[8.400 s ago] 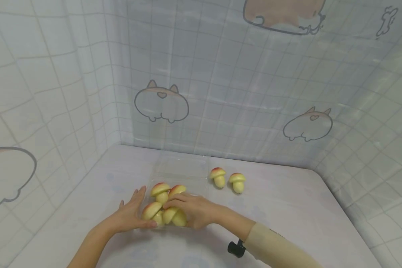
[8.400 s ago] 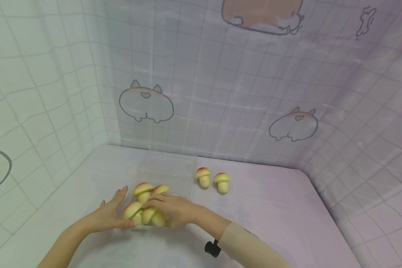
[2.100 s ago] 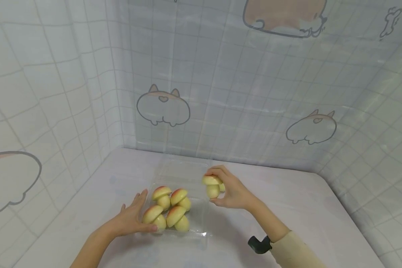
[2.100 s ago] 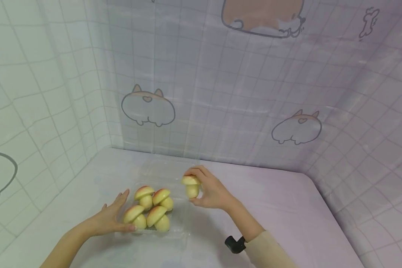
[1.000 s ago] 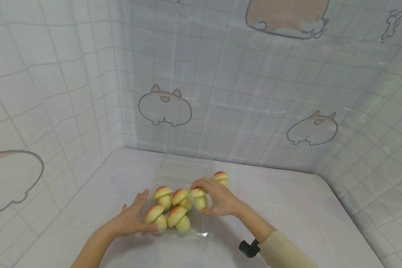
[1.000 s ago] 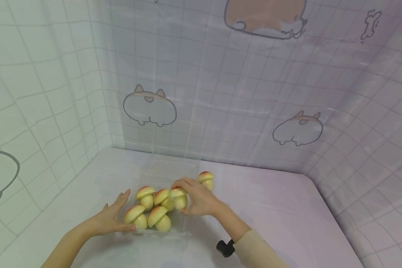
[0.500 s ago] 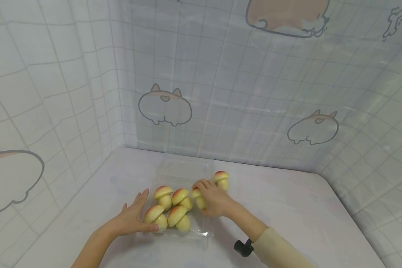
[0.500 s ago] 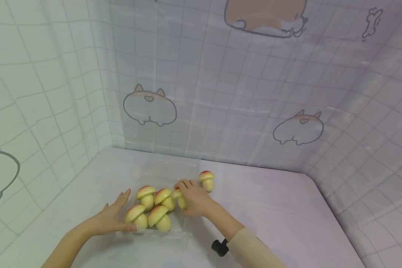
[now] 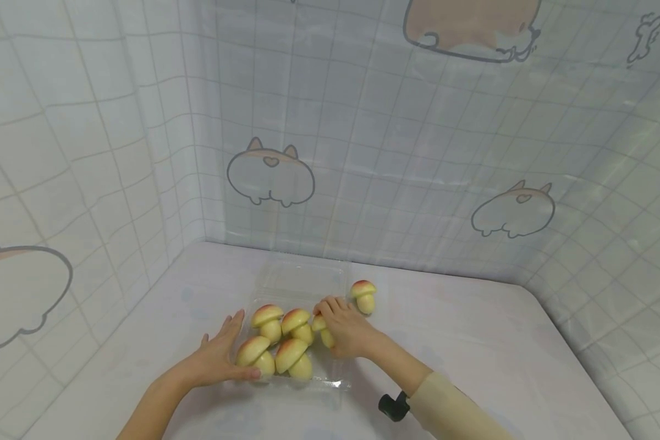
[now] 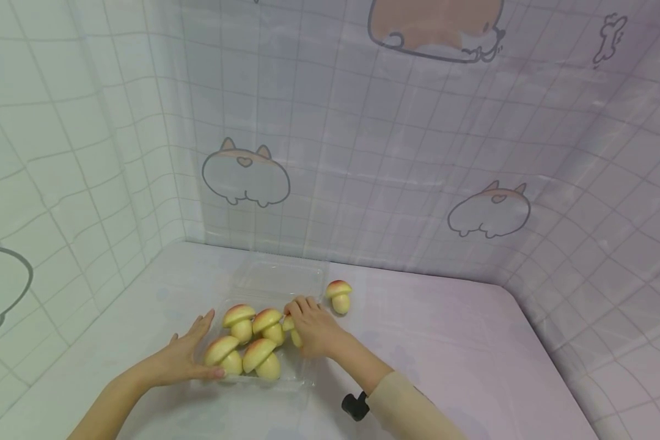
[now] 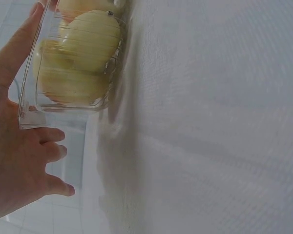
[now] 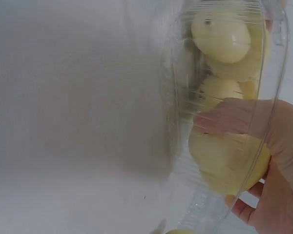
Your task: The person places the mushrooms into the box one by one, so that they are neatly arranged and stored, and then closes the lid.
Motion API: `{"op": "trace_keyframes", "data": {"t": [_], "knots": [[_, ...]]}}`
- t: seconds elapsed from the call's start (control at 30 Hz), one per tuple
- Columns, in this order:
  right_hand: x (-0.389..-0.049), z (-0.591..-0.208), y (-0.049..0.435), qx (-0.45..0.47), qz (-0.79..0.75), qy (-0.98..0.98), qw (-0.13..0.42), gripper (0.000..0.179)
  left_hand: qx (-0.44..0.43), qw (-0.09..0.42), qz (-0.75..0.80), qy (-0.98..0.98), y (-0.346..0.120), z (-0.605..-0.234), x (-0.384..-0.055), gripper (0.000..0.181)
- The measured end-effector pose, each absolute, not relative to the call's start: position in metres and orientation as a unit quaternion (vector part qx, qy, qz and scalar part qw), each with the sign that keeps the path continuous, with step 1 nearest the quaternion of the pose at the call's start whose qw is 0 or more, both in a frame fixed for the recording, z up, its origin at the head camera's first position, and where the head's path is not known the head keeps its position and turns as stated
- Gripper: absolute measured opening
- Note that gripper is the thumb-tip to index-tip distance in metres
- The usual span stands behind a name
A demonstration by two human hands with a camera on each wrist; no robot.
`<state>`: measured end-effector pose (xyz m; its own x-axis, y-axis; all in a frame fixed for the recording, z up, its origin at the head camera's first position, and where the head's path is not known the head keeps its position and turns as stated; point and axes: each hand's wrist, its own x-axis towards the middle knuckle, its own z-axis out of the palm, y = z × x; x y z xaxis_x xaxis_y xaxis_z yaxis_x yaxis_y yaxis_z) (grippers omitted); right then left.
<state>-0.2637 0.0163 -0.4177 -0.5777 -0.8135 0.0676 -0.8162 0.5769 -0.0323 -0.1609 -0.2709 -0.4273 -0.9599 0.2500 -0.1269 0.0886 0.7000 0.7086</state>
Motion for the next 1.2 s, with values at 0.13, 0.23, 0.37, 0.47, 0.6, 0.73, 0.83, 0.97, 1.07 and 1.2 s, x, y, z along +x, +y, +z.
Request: {"op": "trace_keyframes", "data": {"t": [0.13,0.23,0.37,0.47,0.6,0.73,0.83,0.97,1.07,1.2], "knots": [[-0.264,-0.42,0.015,0.458,0.022,-0.888,0.02,0.068,0.09,0.113,0.381,0.913,-0.272,-0.427,-0.162,0.124],[-0.264,-0.421,0.013,0.459,0.02,-0.888,0.02,0.065,0.086,0.118,0.384,0.912,-0.272,-0.426,-0.162,0.124],[-0.265,-0.422,0.013,0.457,0.021,-0.889,0.015,0.065,0.088,0.118,0.383,0.912,-0.271,-0.425,-0.161,0.124],[-0.266,-0.42,0.014,0.458,0.025,-0.889,0.005,0.068,0.089,0.119,0.384,0.911,-0.271,-0.425,-0.161,0.124],[-0.267,-0.416,0.018,0.46,0.064,-0.886,-0.002,0.071,0.086,0.121,0.388,0.91,-0.271,-0.426,-0.162,0.125],[-0.269,-0.411,0.026,0.457,0.151,-0.876,-0.002,0.071,0.088,0.118,0.385,0.911,-0.272,-0.427,-0.162,0.124],[-0.269,-0.407,0.033,0.458,0.208,-0.864,0.005,0.067,0.087,0.116,0.384,0.912,-0.272,-0.428,-0.163,0.124],[-0.273,-0.405,0.045,0.469,0.237,-0.85,0.033,0.062,0.084,0.113,0.385,0.912,-0.271,-0.427,-0.163,0.124],[-0.279,-0.405,0.053,0.473,0.248,-0.844,0.058,0.064,0.085,0.111,0.386,0.912,-0.271,-0.427,-0.163,0.124],[-0.284,-0.403,0.064,0.473,0.272,-0.834,0.077,0.069,0.084,0.115,0.391,0.909,-0.272,-0.428,-0.163,0.125]]}}
